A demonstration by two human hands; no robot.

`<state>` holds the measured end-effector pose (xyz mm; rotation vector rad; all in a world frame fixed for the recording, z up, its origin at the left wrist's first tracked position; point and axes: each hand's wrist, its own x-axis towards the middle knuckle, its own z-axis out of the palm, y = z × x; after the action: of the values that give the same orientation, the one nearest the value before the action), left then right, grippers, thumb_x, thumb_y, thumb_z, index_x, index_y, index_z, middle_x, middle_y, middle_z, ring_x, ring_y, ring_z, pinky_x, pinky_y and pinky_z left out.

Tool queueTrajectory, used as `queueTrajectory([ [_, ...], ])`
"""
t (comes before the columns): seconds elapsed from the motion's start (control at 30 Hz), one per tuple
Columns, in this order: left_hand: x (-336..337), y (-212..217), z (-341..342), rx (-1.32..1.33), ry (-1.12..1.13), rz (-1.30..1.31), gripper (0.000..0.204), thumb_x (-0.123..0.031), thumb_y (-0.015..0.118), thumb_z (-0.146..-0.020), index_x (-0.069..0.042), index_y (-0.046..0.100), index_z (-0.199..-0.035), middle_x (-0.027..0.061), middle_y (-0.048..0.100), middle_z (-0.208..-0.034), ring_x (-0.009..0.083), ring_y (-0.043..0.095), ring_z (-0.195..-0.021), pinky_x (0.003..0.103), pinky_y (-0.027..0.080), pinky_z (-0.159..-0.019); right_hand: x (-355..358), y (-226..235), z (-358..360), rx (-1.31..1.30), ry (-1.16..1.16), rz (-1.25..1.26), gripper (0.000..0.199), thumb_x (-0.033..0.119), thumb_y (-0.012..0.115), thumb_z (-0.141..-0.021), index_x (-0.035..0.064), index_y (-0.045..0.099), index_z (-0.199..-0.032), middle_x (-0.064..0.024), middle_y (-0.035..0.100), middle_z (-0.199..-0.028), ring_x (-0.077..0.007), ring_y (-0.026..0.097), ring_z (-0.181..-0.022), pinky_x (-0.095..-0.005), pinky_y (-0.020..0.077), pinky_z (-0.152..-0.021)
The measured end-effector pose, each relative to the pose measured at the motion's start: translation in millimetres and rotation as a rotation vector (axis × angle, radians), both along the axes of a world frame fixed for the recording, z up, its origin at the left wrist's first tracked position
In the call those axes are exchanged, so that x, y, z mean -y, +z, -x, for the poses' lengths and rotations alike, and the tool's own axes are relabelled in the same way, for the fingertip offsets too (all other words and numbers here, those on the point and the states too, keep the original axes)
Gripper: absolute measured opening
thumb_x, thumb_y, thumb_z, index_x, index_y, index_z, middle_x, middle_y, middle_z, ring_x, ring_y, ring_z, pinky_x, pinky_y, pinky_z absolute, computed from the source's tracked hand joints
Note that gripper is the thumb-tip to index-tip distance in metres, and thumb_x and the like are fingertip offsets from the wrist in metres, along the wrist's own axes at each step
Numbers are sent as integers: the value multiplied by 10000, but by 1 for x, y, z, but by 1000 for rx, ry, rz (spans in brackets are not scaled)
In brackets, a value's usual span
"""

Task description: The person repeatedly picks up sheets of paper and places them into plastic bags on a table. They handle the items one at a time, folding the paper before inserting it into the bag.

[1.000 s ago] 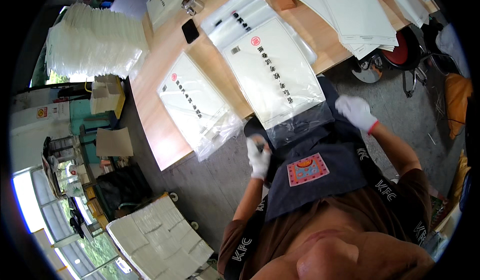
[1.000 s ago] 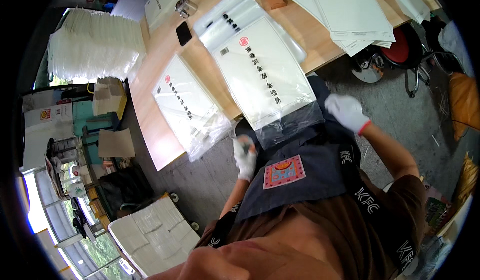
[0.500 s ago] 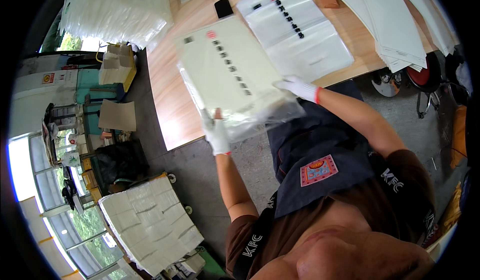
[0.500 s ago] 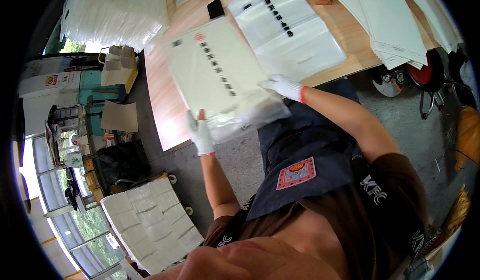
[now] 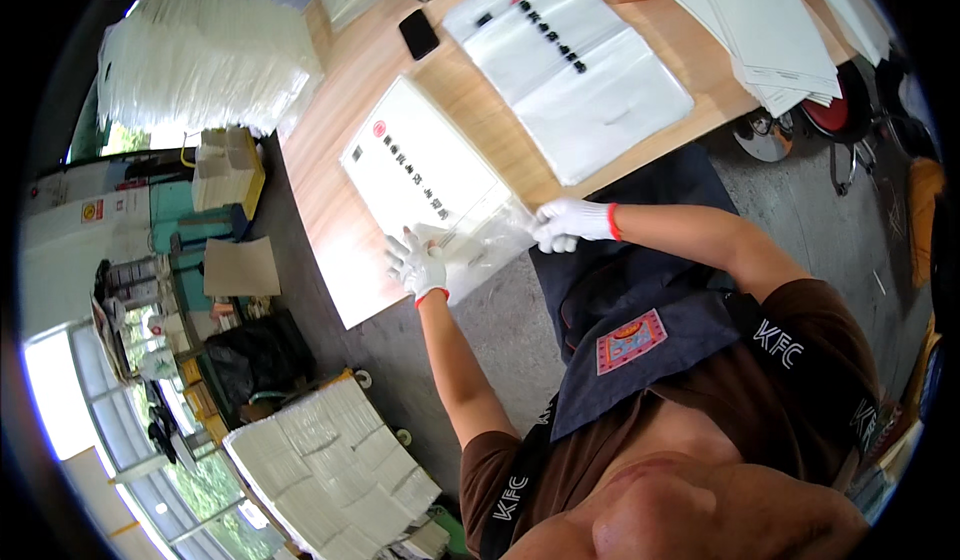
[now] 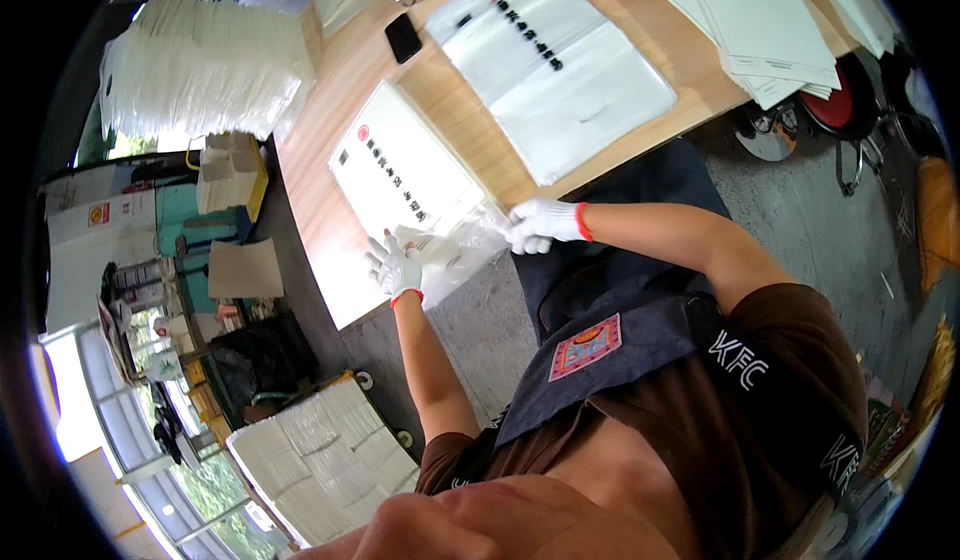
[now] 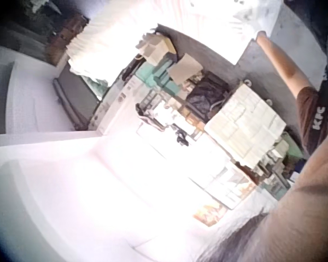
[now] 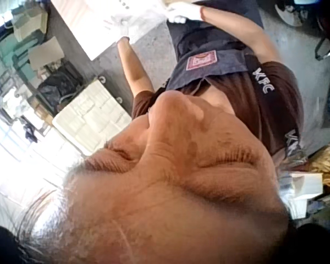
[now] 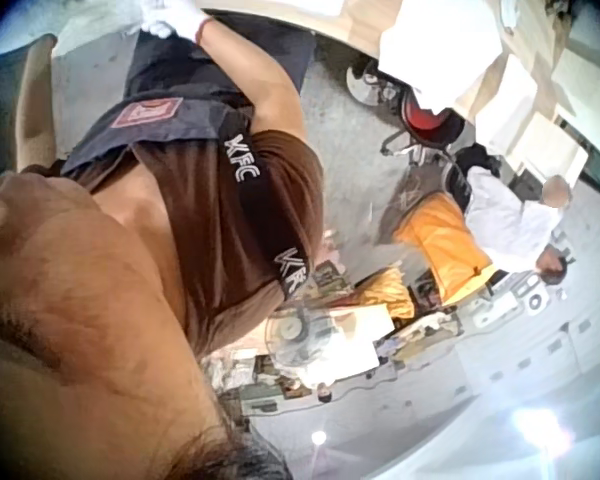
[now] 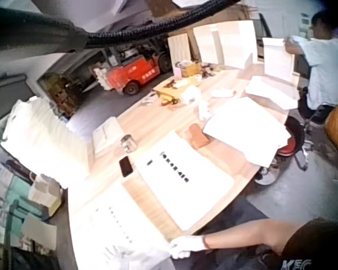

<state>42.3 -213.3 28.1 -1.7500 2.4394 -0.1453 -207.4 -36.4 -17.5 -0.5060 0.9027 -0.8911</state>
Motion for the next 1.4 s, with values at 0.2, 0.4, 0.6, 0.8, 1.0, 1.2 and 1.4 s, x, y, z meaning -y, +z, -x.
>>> queueTrajectory([
  [0.2,-73,25,198,-671,-649,-146,246,-190,689,-779,-108,653,-1008,115,627,-1083,335,567,-981,443,424,-885,-80,-6,50,-57,-170,-81,166,177,596,-893,45,580,-993,-60,640,-779,-92,562,-560,-226,448,-478],
  [0.4,-87,-45,310,-461,-702,-293,141,-226,587,-809,-172,690,-888,113,636,-952,305,578,-947,408,447,-844,-116,30,86,-234,-312,-46,169,190,586,-886,48,580,-977,-51,634,-782,-96,566,-587,-229,464,-525],
  [0.6,-68,-33,318,-617,-641,-546,185,-273,549,-873,-143,680,-875,129,634,-931,323,576,-917,386,450,-825,-93,35,123,-374,-760,53,274,324,591,-884,76,618,-998,-44,647,-846,-134,598,-669,-283,479,-578],
  [0.8,-45,-2,328,-984,-581,-581,186,-272,532,-930,-98,587,-898,82,627,-858,240,607,-804,351,480,-750,-4,-5,180,-591,-561,-30,313,319,548,-898,55,626,-1048,-71,672,-933,-276,646,-805,-403,502,-713],
  [1.0,-59,97,335,-1662,-441,-1123,247,-57,524,-929,-85,423,-1153,113,647,-994,79,486,-572,245,514,-697,-77,-9,218,-1414,-199,-117,279,281,540,-880,30,643,-944,-170,656,-916,-302,646,-818,-410,496,-713],
  [1.2,-133,67,354,-1127,-845,-573,194,-44,564,-853,-59,571,-1046,124,631,-954,207,584,-702,341,482,-663,-72,42,182,-737,-922,351,296,336,553,-872,72,666,-942,-151,658,-939,-283,635,-924,-376,493,-787],
  [1.4,-247,108,307,-832,-1195,-471,343,10,565,-760,-131,633,-1065,149,642,-880,327,630,-772,396,489,-688,-77,16,184,-1245,-540,262,279,336,536,-876,112,654,-994,-152,654,-903,-299,636,-848,-393,500,-742],
])
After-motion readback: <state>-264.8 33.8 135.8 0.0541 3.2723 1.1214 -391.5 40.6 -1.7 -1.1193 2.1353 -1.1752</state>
